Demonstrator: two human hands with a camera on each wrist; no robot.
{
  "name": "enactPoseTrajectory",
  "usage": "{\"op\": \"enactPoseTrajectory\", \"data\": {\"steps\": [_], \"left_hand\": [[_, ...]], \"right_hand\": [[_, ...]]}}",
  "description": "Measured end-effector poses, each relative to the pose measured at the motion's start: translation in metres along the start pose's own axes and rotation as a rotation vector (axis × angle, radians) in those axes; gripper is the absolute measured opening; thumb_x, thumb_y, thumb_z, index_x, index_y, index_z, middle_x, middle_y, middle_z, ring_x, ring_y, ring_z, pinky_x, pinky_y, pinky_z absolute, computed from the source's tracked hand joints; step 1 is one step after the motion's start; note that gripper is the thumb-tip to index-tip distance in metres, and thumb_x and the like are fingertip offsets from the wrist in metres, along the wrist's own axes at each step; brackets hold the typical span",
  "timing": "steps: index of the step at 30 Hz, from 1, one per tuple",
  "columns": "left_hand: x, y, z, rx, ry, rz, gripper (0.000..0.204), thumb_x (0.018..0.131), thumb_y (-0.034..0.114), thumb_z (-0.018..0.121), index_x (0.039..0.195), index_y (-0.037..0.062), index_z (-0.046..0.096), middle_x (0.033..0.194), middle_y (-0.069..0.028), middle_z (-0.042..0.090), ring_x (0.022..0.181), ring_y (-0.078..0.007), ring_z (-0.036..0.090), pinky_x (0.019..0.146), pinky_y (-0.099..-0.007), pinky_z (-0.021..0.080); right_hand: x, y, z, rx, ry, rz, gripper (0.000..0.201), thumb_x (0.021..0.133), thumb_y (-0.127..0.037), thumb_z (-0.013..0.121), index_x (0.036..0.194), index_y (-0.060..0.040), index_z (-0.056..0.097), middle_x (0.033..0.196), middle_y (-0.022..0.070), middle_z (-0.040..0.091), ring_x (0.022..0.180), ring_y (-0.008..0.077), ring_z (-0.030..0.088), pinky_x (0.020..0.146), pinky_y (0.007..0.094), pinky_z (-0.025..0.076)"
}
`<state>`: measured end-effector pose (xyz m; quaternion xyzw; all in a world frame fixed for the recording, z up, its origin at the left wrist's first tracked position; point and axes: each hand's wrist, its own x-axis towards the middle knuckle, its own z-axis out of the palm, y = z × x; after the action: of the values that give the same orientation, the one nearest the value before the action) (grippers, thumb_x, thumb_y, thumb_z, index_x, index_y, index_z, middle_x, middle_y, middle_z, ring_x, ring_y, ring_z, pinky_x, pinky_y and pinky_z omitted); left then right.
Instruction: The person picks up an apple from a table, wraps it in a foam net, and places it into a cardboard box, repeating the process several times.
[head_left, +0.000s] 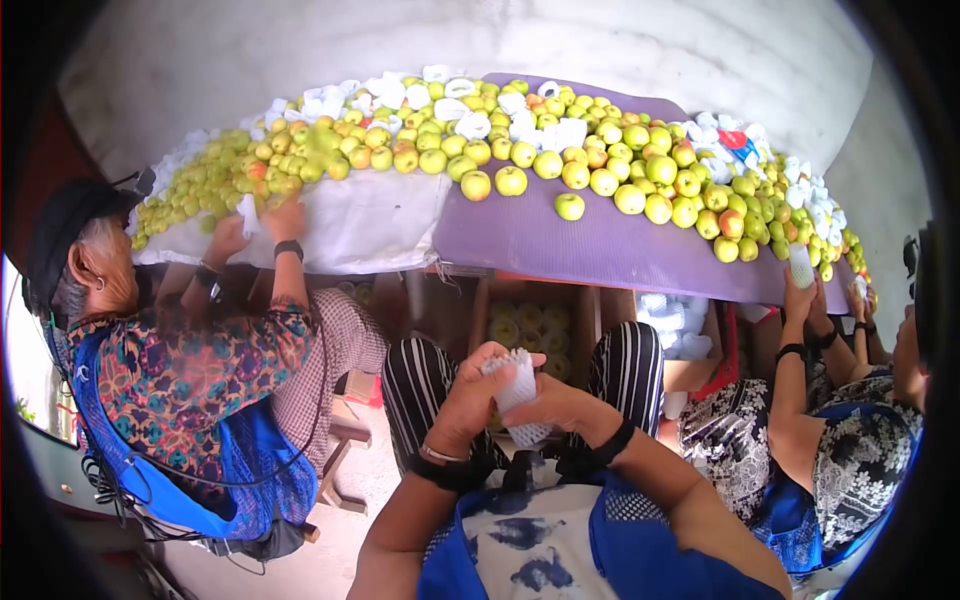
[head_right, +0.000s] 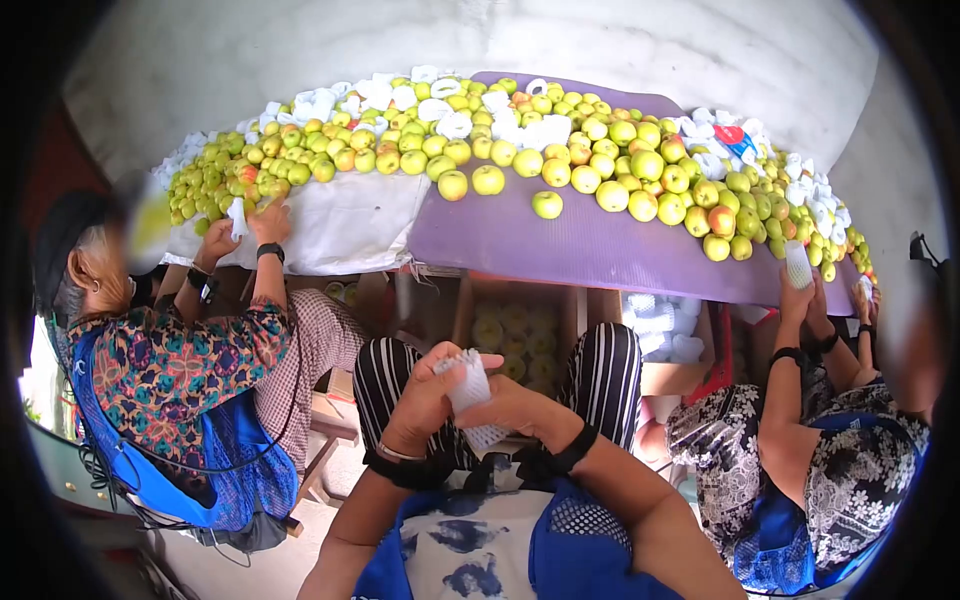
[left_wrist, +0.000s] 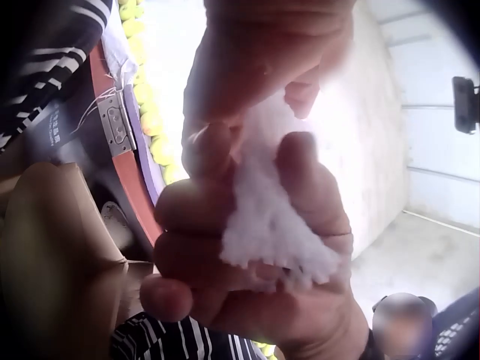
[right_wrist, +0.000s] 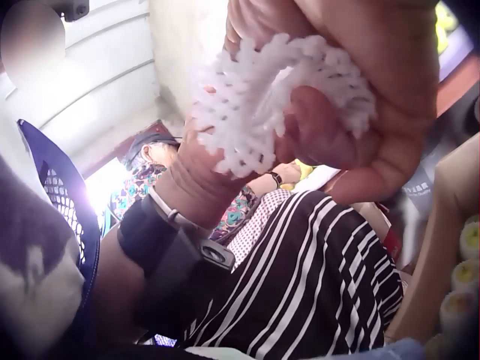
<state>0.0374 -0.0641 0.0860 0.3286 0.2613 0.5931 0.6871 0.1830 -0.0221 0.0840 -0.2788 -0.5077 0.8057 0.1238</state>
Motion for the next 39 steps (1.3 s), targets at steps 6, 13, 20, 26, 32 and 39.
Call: {"op": "enactPoseTrajectory", "data": {"steps": [6,13,20,26,32,39], "left_hand": [[0.003,-0.003,0.000,-0.203,0.127,0.043,0.025,0.088,0.026,0.048,0.099,0.0049,0.040,0.103,-0.0246,0.056,0.089,-0.0306,0.058,0.080,-0.0380,0.047],[-0.001,0.008,0.016,0.233,0.213,0.121,0.040,0.085,0.012,0.051,0.122,0.0055,0.037,0.082,-0.0119,0.058,0.082,-0.0203,0.058,0.072,-0.0320,0.049],[0.000,0.003,0.008,0.065,0.347,0.101,0.019,0.084,0.011,0.048,0.100,0.0001,0.050,0.079,-0.0110,0.057,0.073,-0.0190,0.058,0.072,-0.0327,0.050],[-0.007,0.008,0.021,-0.064,0.296,0.187,0.016,0.091,0.015,0.041,0.088,0.0010,0.048,0.067,-0.0058,0.049,0.057,-0.0143,0.046,0.059,-0.0294,0.044],[-0.010,0.019,0.029,0.085,0.189,0.425,0.039,0.090,0.034,0.043,0.063,0.0065,0.042,0.051,-0.0022,0.036,0.046,-0.0128,0.036,0.051,-0.0285,0.038],[-0.014,0.026,0.042,0.459,0.120,0.487,0.049,0.091,0.036,0.041,0.052,0.0072,0.036,0.048,-0.0018,0.036,0.044,-0.0136,0.034,0.048,-0.0284,0.031]], "right_hand": [[0.009,0.017,0.000,0.031,0.060,-0.018,0.028,0.071,-0.008,0.062,0.097,-0.0006,0.056,0.082,0.0050,0.059,0.073,0.0139,0.057,0.068,0.0274,0.046],[0.016,0.015,-0.007,0.311,-0.086,0.199,0.020,0.073,-0.011,0.059,0.090,-0.0028,0.054,0.071,0.0063,0.057,0.062,0.0115,0.056,0.048,0.0275,0.046],[0.018,0.010,0.017,-0.375,0.097,0.059,0.022,0.072,-0.018,0.065,0.088,-0.0062,0.056,0.072,0.0021,0.055,0.062,0.0087,0.053,0.048,0.0236,0.042],[0.029,0.039,0.012,-0.427,0.117,-0.160,0.025,0.072,-0.023,0.063,0.089,-0.0066,0.056,0.070,0.0093,0.060,0.062,0.0227,0.060,0.051,0.0316,0.045],[0.037,0.032,0.019,-0.984,0.324,-0.418,0.021,0.069,-0.025,0.065,0.081,-0.0094,0.058,0.076,0.0109,0.062,0.072,0.0288,0.060,0.061,0.0372,0.047],[0.061,0.008,0.008,-1.091,0.329,-0.749,0.017,0.060,-0.024,0.065,0.073,-0.0137,0.059,0.070,0.0073,0.060,0.069,0.0274,0.060,0.058,0.0350,0.047]]}}
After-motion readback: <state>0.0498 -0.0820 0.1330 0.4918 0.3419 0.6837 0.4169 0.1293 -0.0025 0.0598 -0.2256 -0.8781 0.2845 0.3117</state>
